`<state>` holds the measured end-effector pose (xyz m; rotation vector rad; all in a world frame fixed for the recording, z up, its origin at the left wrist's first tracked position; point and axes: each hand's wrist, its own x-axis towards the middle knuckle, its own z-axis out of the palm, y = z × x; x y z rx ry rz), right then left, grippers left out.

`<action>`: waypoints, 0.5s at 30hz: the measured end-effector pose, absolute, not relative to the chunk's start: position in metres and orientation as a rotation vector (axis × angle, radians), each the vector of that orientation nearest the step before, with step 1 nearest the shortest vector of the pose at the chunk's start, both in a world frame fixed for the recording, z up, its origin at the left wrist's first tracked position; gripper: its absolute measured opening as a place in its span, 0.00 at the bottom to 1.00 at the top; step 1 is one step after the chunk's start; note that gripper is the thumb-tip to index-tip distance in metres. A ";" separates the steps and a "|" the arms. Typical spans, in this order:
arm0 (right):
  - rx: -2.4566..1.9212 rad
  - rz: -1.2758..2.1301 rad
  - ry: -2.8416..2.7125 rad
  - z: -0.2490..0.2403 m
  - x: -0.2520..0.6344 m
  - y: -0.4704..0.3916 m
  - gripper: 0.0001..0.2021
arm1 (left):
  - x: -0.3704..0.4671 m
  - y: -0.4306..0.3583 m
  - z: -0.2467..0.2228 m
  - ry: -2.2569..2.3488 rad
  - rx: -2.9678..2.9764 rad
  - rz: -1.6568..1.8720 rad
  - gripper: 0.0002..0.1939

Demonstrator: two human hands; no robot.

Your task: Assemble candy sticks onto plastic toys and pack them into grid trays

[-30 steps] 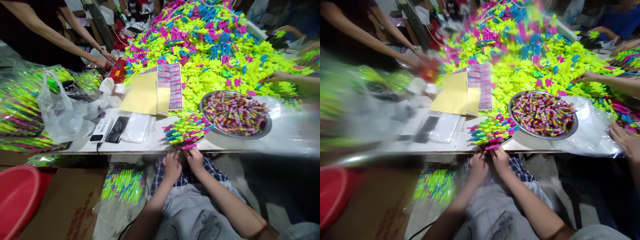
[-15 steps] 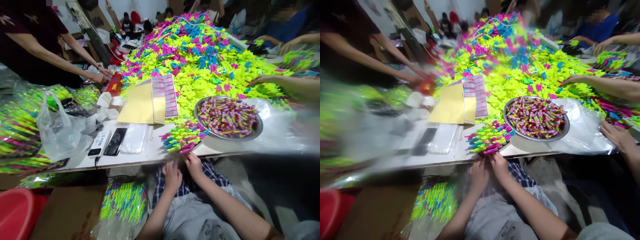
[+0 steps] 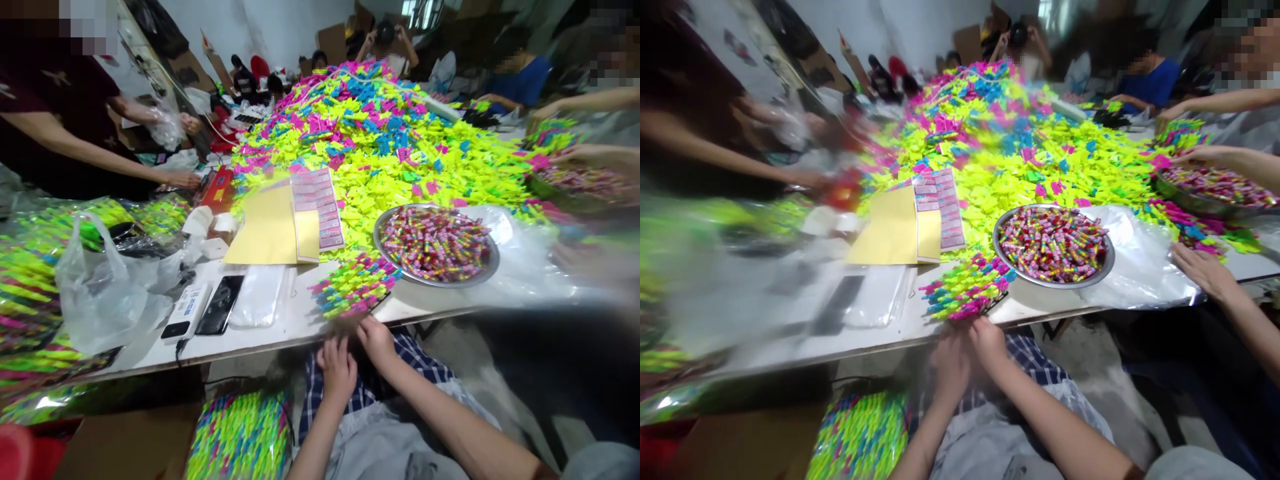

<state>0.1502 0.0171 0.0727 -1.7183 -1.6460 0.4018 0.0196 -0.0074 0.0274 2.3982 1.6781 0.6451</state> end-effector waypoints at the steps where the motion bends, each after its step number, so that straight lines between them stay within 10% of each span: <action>1: -1.722 0.404 -1.650 0.073 0.150 0.018 0.11 | 0.019 -0.007 0.028 1.681 2.401 0.645 0.25; 15: -1.368 0.731 -1.943 0.150 0.220 0.013 0.09 | 0.019 0.020 0.044 2.083 2.356 0.756 0.19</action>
